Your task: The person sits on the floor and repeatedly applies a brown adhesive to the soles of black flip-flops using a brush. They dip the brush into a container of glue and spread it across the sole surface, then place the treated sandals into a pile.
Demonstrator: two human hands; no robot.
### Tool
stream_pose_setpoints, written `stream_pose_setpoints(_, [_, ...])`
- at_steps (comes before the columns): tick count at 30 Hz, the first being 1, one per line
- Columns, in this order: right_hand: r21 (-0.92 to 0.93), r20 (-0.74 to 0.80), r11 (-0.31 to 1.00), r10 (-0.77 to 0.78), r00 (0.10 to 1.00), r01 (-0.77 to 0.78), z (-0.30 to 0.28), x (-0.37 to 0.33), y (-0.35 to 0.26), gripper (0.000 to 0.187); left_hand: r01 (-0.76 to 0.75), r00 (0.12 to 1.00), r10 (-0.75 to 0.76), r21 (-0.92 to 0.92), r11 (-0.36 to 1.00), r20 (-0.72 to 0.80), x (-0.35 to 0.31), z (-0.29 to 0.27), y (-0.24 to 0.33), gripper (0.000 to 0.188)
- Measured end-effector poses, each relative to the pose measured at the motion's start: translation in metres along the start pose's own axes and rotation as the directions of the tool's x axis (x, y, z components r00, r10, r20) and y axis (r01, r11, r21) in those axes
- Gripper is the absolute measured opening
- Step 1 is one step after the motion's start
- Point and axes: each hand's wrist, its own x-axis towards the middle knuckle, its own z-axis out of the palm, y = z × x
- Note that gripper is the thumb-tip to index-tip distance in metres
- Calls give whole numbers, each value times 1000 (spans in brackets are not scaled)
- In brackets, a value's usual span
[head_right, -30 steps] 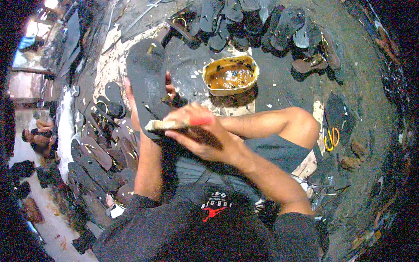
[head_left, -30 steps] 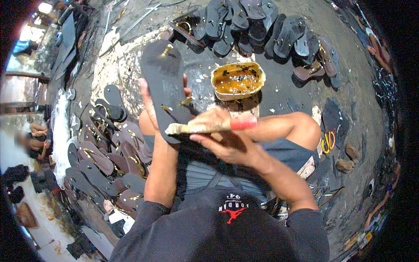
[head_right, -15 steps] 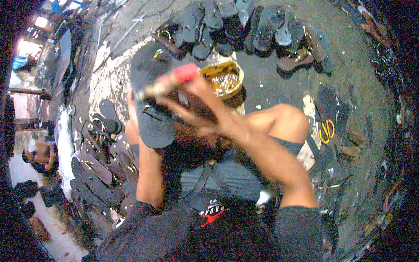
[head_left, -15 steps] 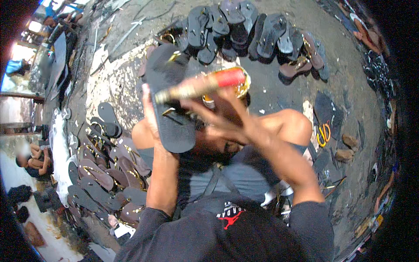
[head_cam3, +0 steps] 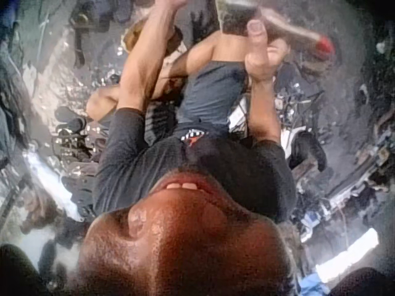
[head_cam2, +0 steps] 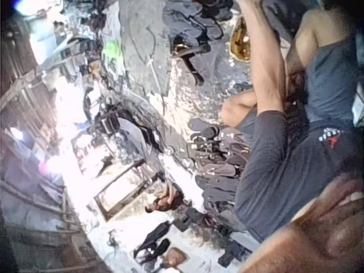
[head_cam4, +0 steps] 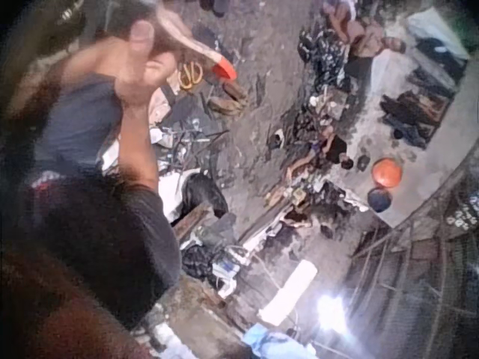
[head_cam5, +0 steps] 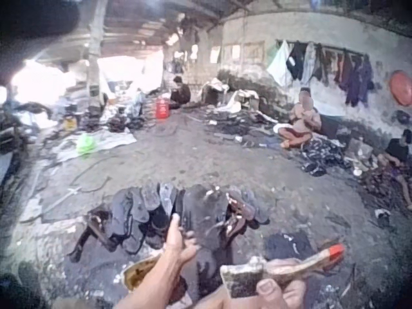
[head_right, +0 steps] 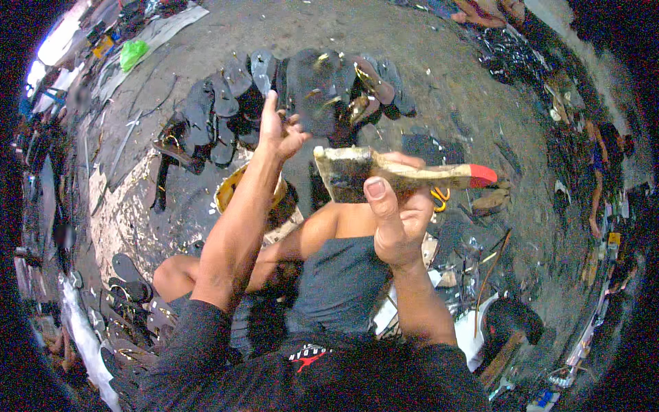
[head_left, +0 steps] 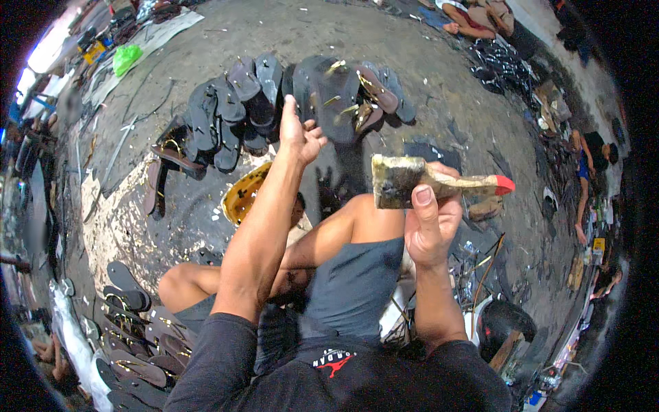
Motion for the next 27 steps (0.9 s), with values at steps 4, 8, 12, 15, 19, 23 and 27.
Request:
stream_pose_setpoints(4, [-37,27,996,78,997,-77,12,14,24,39,-220,917,119,233,947,382,-46,-73,29,82])
stream_pose_setpoints(8, [-162,102,959,249,963,-230,33,7,71,37,-587,798,563,485,648,214,-193,-221,106,65])
stream_pose_setpoints(12, [-45,224,945,326,919,-324,65,9,104,32,133,439,867,972,195,-235,-327,-423,44,58])
stream_pose_setpoints(15, [-48,302,942,329,895,-331,114,-1,110,22,449,874,278,882,-143,-400,-379,-487,-91,66])
stream_pose_setpoints(19, [-76,525,950,295,798,-301,157,-15,110,37,245,877,334,919,308,-345,-372,-527,-140,50])
stream_pose_setpoints(23, [-193,522,953,302,798,-235,158,-3,107,35,335,828,343,883,330,-443,-391,-502,-107,45])
stream_pose_setpoints(27, [-360,508,912,367,780,-194,120,23,147,28,434,831,296,881,187,-472,-429,-508,-74,37])
